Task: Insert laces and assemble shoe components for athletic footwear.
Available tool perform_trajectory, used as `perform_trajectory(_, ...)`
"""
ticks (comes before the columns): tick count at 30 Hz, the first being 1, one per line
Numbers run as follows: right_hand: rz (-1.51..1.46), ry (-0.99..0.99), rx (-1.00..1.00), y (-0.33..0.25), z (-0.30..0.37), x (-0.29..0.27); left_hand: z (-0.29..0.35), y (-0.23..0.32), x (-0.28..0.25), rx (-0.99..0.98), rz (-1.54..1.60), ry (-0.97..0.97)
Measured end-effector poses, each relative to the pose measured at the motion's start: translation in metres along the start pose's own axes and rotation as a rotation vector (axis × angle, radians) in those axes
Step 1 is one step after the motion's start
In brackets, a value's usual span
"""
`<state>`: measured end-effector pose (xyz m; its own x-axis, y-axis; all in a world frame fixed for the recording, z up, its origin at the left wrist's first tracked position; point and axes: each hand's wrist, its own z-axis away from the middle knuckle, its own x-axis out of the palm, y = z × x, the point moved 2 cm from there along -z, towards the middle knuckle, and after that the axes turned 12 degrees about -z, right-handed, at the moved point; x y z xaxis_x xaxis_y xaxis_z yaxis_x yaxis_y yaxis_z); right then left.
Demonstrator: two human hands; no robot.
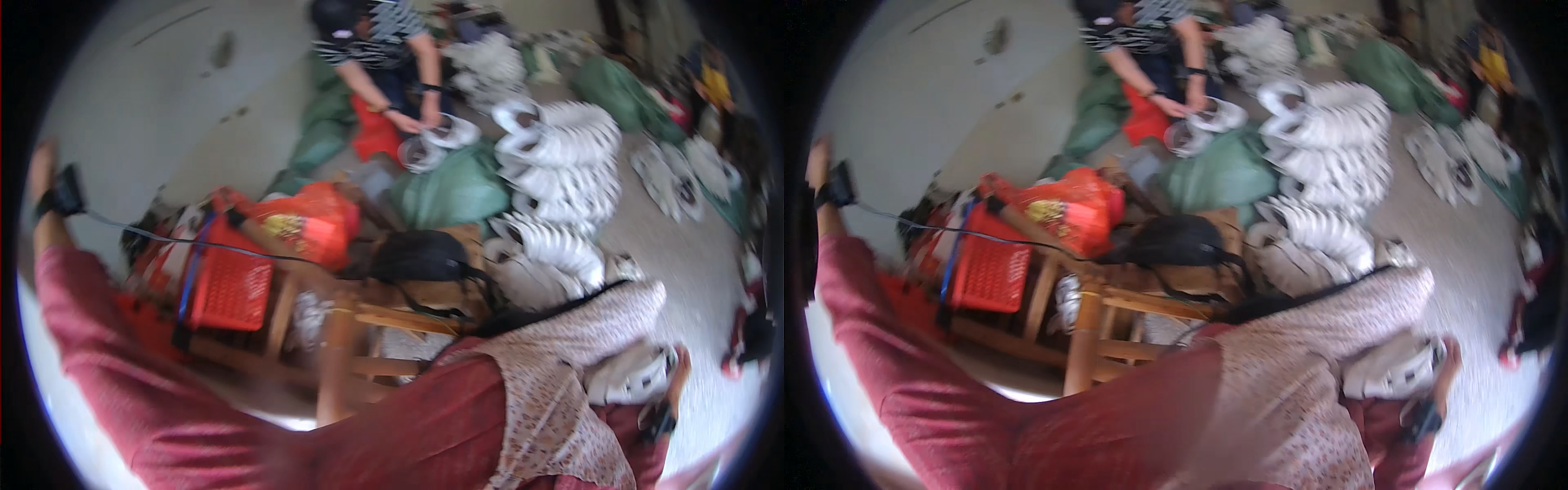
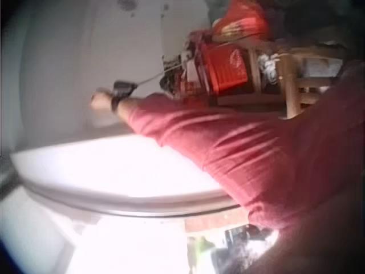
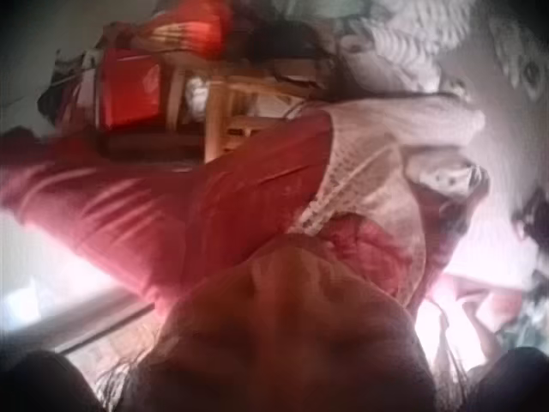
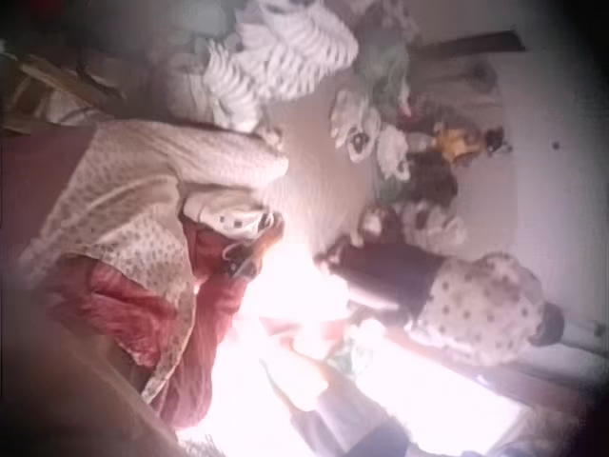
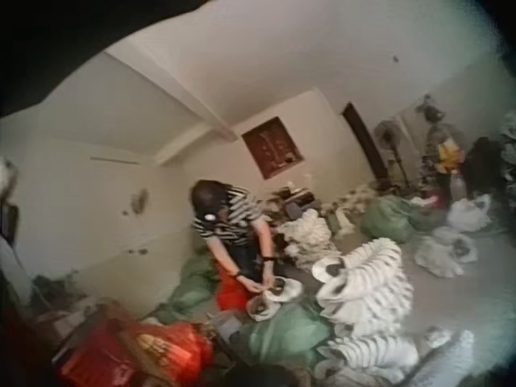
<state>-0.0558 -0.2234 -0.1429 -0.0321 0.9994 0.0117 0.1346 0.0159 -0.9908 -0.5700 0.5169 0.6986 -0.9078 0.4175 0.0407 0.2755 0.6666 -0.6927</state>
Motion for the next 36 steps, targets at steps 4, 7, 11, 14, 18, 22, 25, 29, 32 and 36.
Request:
perform_trajectory(4, -0.218, 0.058, 0.009, 0.103, -0.011, -0.031, 0.007, 0.009, 0.089, -0.204, 1.372, -0.121)
perform_trajectory(7, -0.462, -0.020, 0.251, 0.066, -0.015, -0.015, 0.101, 0.104, 0.061, 0.270, 0.663, -0.530)
perform_trajectory(11, -0.404, 0.107, 0.215, 0.051, -0.007, -0.016, 0.147, 0.158, 0.058, 0.528, 0.821, -0.631)
perform_trajectory(14, -0.265, 0.077, 0.185, 0.052, -0.008, -0.014, 0.176, 0.195, 0.050, 0.752, 0.933, -0.738)
perform_trajectory(18, -0.057, 0.026, 0.128, 0.041, -0.003, -0.015, 0.209, 0.297, 0.042, 1.062, 1.099, -0.900)
perform_trajectory(22, 0.154, -0.013, 0.069, 0.025, 0.003, -0.017, 0.226, 0.320, 0.071, 1.060, 1.054, -0.956)
perform_trajectory(25, -0.167, 0.164, 0.286, 0.017, 0.006, -0.016, 0.226, 0.327, 0.077, 1.055, 0.999, -0.979)
perform_trajectory(29, -0.234, 0.151, 0.316, -0.011, 0.013, 0.002, 0.210, 0.322, 0.070, 1.042, 0.913, -0.972)
perform_trajectory(32, -0.232, 0.167, 0.336, -0.013, 0.010, 0.003, 0.194, 0.319, 0.063, 1.034, 0.851, -0.952)
perform_trajectory(36, -0.227, 0.177, 0.347, -0.014, 0.008, 0.003, 0.183, 0.315, 0.057, 1.016, 0.787, -0.936)
